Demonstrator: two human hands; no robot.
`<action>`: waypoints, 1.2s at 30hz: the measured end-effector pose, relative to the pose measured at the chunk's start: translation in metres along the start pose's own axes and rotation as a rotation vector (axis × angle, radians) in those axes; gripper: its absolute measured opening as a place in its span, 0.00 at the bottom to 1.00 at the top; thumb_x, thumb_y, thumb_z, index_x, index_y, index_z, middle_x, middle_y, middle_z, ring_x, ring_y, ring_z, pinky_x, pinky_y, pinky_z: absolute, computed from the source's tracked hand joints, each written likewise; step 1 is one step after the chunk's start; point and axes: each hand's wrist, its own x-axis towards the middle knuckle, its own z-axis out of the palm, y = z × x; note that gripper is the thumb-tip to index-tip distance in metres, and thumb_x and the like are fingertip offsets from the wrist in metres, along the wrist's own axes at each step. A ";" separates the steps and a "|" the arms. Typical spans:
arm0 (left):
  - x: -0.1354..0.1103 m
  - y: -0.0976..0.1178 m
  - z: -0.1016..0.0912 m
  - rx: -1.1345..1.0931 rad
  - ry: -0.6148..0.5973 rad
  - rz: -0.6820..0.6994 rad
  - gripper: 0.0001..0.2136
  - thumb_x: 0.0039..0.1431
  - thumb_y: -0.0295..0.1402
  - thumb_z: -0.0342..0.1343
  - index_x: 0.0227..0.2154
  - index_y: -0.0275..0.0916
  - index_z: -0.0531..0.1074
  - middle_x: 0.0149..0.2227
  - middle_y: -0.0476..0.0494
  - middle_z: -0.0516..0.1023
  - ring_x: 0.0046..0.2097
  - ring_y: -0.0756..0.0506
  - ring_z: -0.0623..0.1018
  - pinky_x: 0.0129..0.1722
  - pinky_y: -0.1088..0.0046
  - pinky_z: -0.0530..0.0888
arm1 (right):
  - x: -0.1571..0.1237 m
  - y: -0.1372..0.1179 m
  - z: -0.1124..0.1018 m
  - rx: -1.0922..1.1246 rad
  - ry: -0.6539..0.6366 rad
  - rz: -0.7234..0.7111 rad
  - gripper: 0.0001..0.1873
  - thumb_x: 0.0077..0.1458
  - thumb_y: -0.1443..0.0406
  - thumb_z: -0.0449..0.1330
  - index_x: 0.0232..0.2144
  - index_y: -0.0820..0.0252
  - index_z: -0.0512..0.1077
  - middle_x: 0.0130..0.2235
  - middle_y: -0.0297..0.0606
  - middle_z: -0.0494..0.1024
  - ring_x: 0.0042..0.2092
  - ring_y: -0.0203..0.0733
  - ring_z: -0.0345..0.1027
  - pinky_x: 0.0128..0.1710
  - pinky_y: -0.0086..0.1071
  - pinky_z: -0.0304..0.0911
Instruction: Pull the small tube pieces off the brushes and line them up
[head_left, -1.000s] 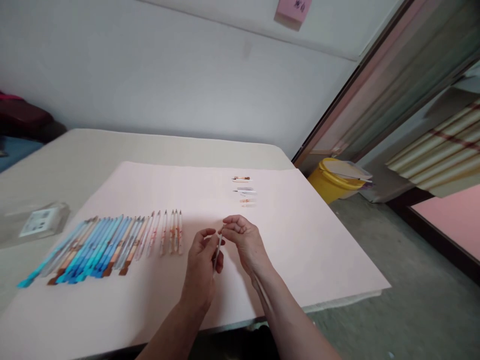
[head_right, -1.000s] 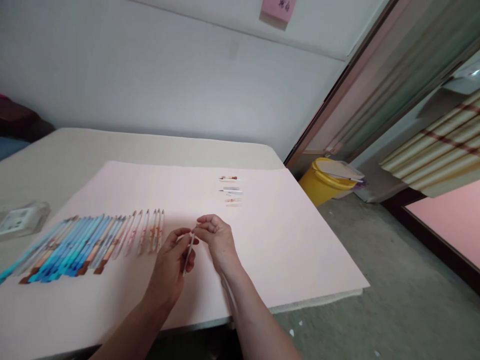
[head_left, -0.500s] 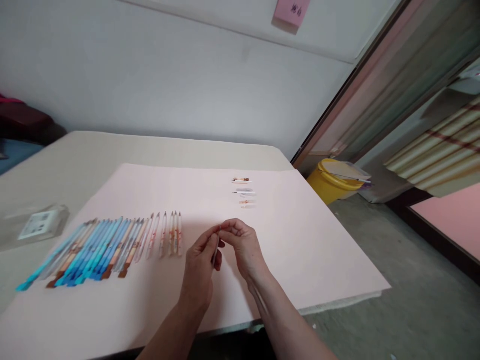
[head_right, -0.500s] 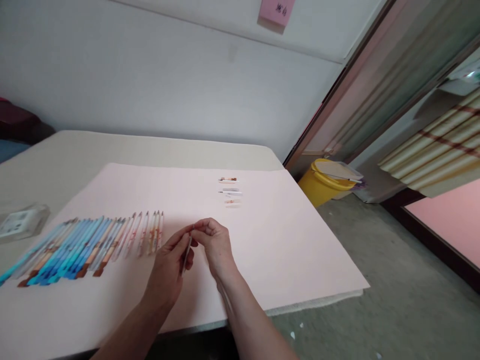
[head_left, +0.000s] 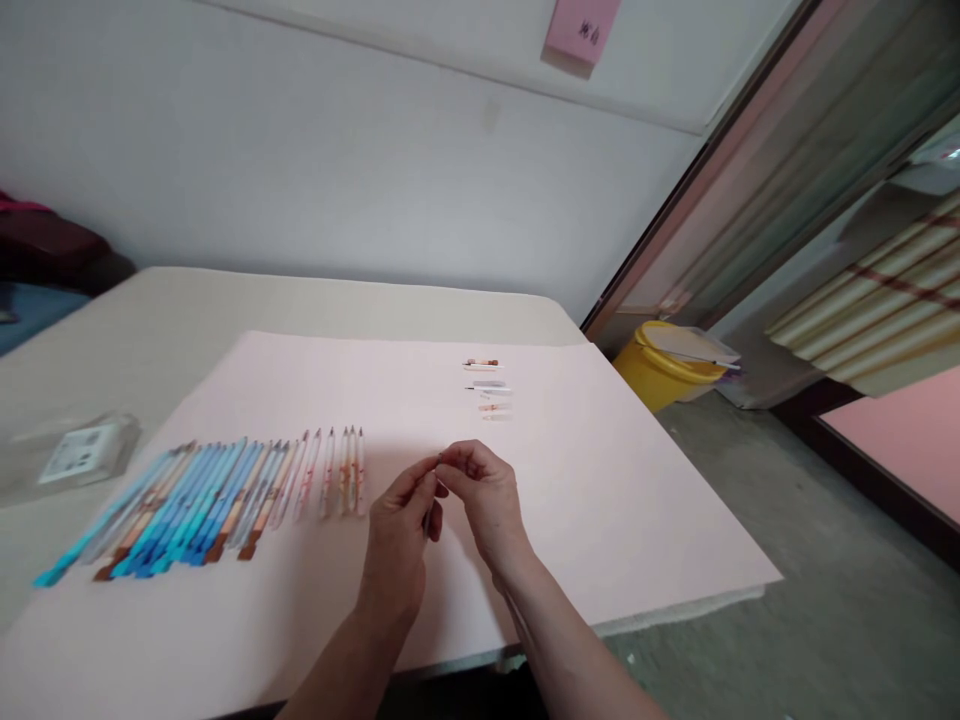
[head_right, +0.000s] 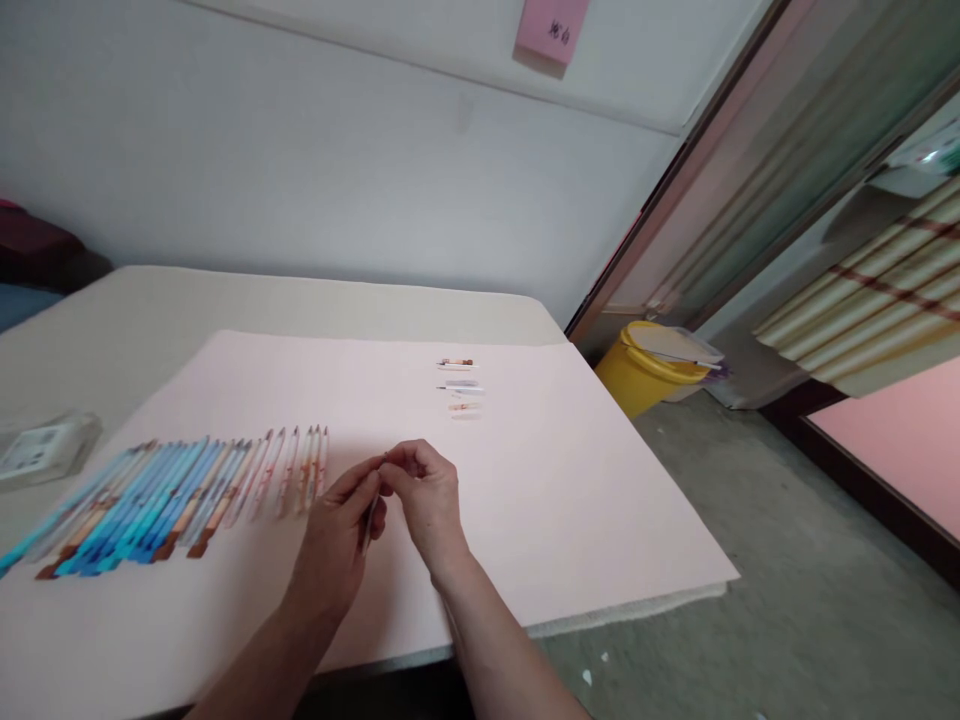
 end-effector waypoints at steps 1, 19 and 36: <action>0.000 0.000 0.000 -0.006 0.000 0.000 0.14 0.53 0.38 0.57 0.41 0.37 0.75 0.25 0.50 0.68 0.22 0.56 0.61 0.20 0.77 0.56 | 0.000 0.000 0.000 -0.040 0.009 -0.010 0.05 0.44 0.72 0.60 0.26 0.60 0.70 0.23 0.29 0.70 0.26 0.34 0.64 0.28 0.30 0.60; 0.006 0.012 -0.010 -0.076 0.095 0.035 0.14 0.49 0.38 0.61 0.37 0.36 0.75 0.27 0.49 0.69 0.21 0.57 0.63 0.19 0.78 0.55 | 0.058 0.026 -0.085 -1.473 0.117 -0.299 0.23 0.56 0.72 0.46 0.53 0.63 0.65 0.55 0.47 0.67 0.57 0.47 0.56 0.53 0.40 0.54; 0.004 0.014 -0.014 -0.042 0.090 -0.007 0.14 0.48 0.39 0.61 0.37 0.36 0.76 0.27 0.49 0.69 0.21 0.56 0.62 0.19 0.78 0.55 | 0.081 0.033 -0.092 -1.546 0.224 -0.009 0.09 0.58 0.67 0.50 0.33 0.62 0.70 0.37 0.45 0.71 0.38 0.44 0.64 0.34 0.34 0.56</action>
